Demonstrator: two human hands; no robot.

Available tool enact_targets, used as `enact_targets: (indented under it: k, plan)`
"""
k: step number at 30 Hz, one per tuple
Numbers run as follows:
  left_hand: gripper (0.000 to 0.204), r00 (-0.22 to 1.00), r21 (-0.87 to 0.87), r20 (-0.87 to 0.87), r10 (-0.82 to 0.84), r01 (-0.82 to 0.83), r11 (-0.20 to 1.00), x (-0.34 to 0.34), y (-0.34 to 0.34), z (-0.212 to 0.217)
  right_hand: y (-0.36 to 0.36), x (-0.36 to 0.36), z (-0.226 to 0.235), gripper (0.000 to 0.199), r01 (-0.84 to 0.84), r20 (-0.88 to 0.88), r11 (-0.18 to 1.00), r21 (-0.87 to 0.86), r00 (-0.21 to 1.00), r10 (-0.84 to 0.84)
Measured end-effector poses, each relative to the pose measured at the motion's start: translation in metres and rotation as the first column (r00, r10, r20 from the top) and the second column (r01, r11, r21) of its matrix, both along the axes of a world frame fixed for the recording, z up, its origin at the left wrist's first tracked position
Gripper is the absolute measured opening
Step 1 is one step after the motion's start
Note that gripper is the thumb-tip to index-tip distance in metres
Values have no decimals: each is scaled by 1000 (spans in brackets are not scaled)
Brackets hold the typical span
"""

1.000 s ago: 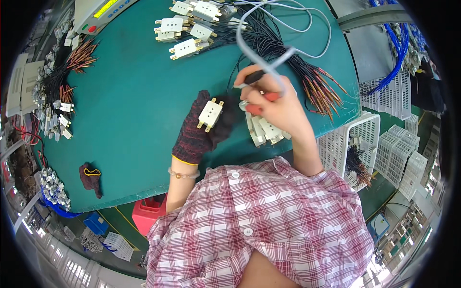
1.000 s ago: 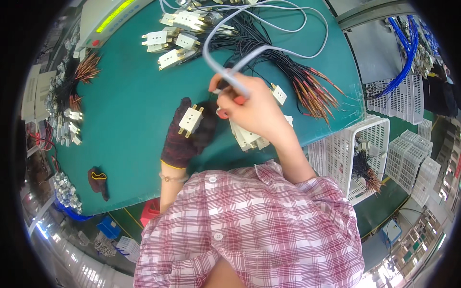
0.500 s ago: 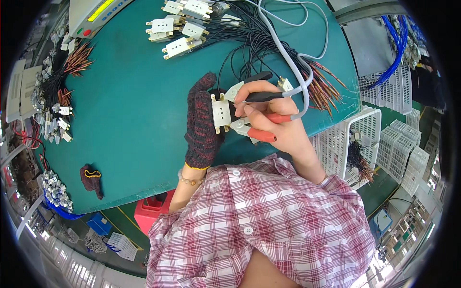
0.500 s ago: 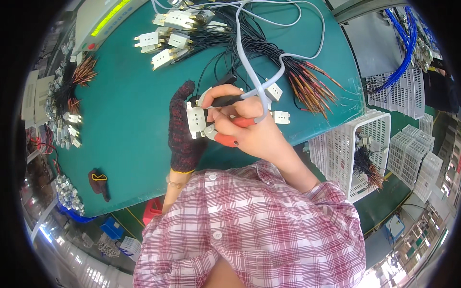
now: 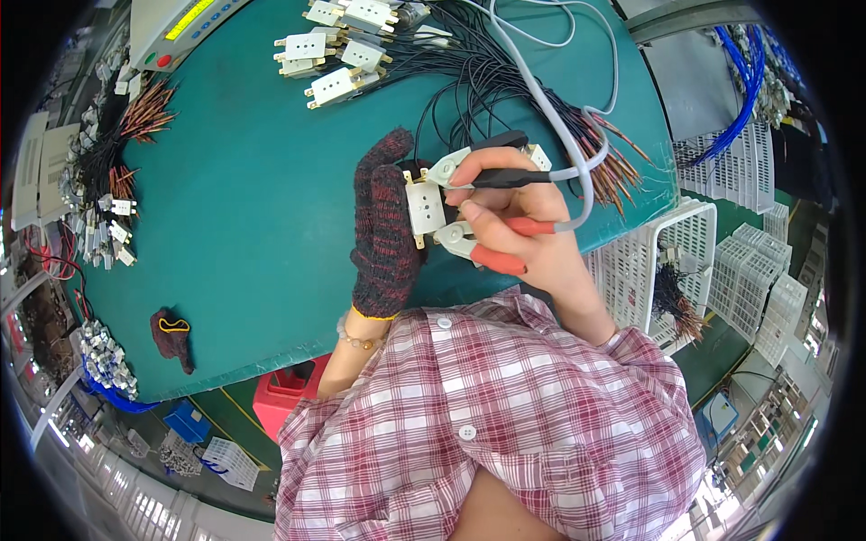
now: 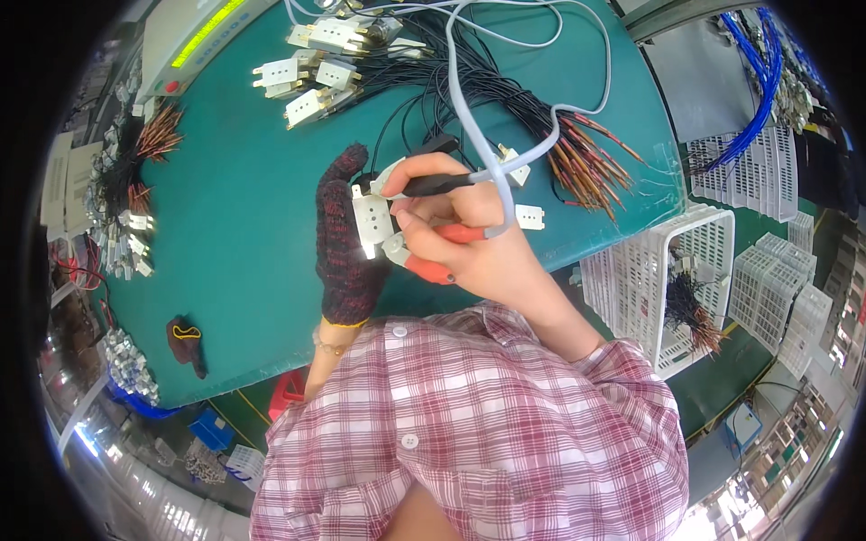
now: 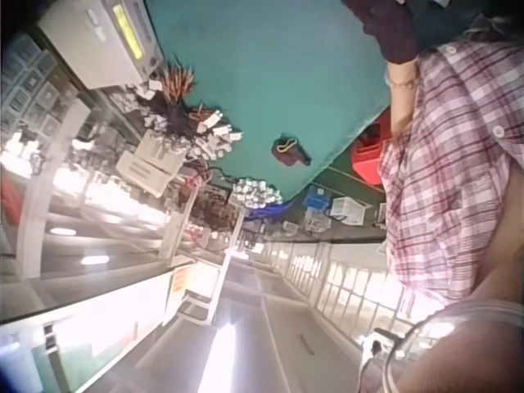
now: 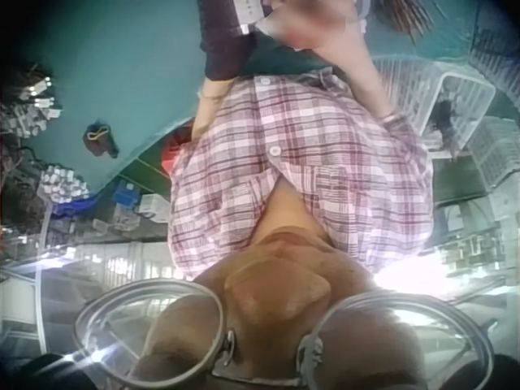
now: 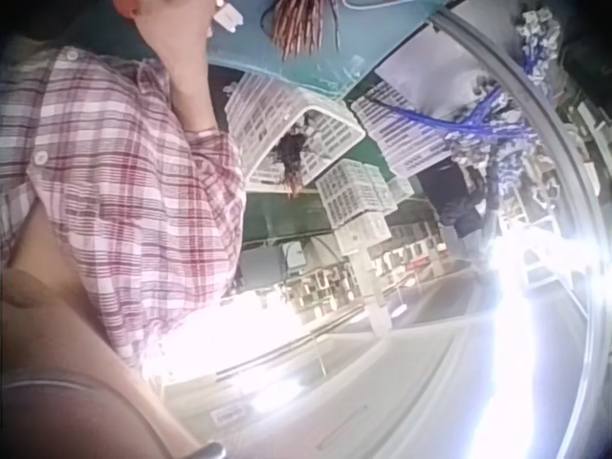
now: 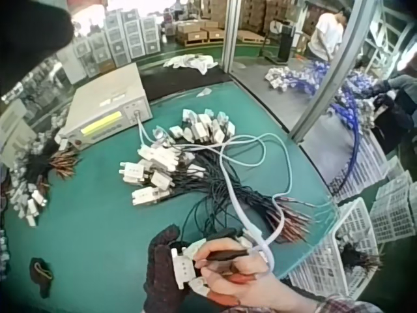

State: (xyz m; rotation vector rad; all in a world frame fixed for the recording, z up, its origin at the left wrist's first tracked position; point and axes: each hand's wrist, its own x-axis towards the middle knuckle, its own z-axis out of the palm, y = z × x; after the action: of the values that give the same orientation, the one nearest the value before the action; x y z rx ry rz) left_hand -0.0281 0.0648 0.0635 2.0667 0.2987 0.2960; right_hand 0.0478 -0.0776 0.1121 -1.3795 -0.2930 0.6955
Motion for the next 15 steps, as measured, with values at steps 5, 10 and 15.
enact_targets:
  k: [5, 10, 15]
  plan:
    - [38, 997, -283, -31, 74, -79, 956, 9, -7, 12, 4, -2, 3, 10, 4, 150, 999, -44, 989, 3]
    - [37, 990, -525, -100, 104, -141, 840, 10, -7, 12, 3, 0, 4, 9, -20, 163, 989, -147, 986, 44]
    - [40, 1000, -81, 16, 12, -10, 997, 5, -3, 5, 9, 0, 9, 13, 20, -8, 1000, -7, 1000, -20]
